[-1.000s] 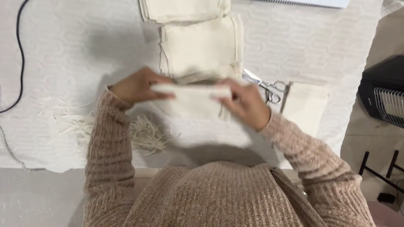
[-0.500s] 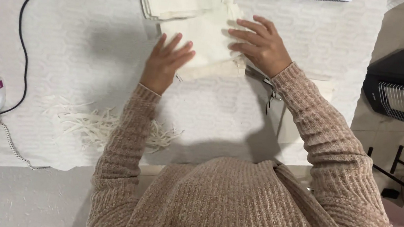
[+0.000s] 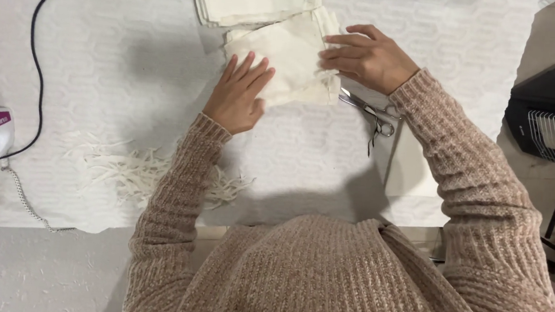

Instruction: Cutting white fabric into rectangular shapes and stacking them.

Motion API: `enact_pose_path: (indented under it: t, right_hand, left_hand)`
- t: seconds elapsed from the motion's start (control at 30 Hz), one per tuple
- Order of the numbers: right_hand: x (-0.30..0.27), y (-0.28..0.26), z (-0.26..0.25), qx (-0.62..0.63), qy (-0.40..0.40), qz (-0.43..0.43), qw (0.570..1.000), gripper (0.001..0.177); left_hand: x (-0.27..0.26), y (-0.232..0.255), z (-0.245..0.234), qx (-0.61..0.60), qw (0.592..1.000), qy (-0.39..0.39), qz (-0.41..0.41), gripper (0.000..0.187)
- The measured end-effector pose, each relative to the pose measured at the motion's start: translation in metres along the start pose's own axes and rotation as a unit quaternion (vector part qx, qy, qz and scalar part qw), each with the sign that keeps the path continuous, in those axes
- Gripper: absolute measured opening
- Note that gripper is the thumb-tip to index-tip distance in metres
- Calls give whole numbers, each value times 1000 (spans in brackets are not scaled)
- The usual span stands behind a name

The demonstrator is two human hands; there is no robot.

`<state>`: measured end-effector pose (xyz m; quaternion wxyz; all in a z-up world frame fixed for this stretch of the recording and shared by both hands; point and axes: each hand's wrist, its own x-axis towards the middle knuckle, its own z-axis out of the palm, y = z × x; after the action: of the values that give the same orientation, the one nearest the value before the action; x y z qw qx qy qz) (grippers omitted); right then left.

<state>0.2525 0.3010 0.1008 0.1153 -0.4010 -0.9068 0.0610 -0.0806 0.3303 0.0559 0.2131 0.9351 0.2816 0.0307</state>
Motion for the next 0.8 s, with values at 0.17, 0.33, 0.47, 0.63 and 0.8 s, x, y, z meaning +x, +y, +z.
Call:
enact_pose_path:
  t: [0.17,0.33,0.47,0.63,0.8]
  right_hand:
    - [16,14,1,54,-29,-8,998,23]
    - [32,7,-14,95,4,1,995,19]
    - [47,-6,-19,121,86,20,989,14]
    - [61,-14,-35,272,140,37,952,31]
    - [16,-30,-57,405,33,108,907,36]
  left_hand:
    - [37,35,22,55,996,45,-61,88]
    - [61,48,42,0,986,146,-80,101]
    - [69,41,28,-122,953,263,-88,57]
    - [42,49,-53,-302,908,285,-49,17]
    - [-9,88,-100,-554,813,159,-82,28]
